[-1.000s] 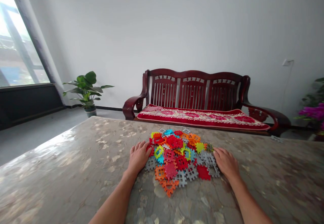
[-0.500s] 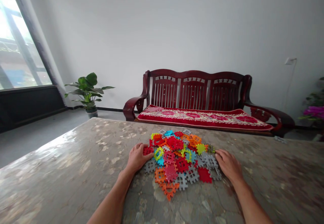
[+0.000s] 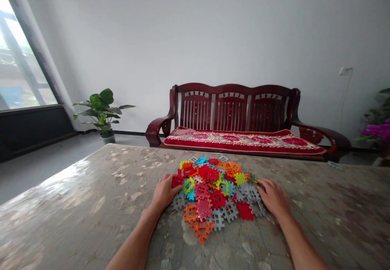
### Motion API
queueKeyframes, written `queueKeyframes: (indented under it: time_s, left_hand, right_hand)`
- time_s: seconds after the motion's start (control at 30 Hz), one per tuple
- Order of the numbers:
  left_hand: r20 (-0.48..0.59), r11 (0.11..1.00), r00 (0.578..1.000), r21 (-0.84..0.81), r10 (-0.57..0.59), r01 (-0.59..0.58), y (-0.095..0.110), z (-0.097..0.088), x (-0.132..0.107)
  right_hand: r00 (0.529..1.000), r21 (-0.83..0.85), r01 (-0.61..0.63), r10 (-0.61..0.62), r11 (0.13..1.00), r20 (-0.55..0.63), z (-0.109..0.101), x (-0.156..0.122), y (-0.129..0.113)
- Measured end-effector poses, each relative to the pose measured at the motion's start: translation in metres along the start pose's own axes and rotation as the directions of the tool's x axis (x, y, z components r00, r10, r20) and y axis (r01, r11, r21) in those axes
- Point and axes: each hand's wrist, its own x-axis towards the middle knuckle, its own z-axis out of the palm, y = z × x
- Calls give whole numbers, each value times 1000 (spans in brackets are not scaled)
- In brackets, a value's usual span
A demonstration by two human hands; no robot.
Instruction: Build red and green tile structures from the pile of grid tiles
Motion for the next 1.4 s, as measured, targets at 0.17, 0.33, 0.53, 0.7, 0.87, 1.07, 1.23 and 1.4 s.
queueKeyframes:
  time_s: [0.17, 0.33, 0.53, 0.7, 0.87, 1.07, 1.23, 1.4]
  left_hand:
    - [-35, 992, 999, -125, 27, -32, 1, 3, -1]
    - [-123, 981, 992, -193, 6, -29, 1, 7, 0]
    - [-269, 945, 952, -325, -142, 49, 1, 4, 3]
    - [-292, 863, 889, -470, -352, 187, 4, -3, 3]
    - [-270, 775, 858, -597, -437, 206, 12, -8, 1]
    - [-293, 752, 843, -633, -452, 183, 16, -8, -1]
    - [-263, 747, 866, -642, -426, 173, 22, -6, -1]
    - [-278, 799, 880, -578, -384, 166, 34, -4, 9]
  right_hand:
    - [1000, -5, 1, -1, 1000, -3, 0, 0, 0]
    - [1000, -4, -4, 4, 1000, -3, 0, 0, 0]
    - [999, 9, 13, -13, 1000, -31, 2, -1, 0]
    - [999, 20, 22, -21, 1000, -42, 2, 0, 1]
    - [1000, 18, 8, -7, 1000, -27, 1, 1, 0]
    - [999, 20, -6, 6, 1000, -34, -1, -1, -3]
    - [1000, 29, -17, 18, 999, -26, -4, -1, -6]
    - [1000, 49, -19, 20, 999, -19, -5, -1, -6]
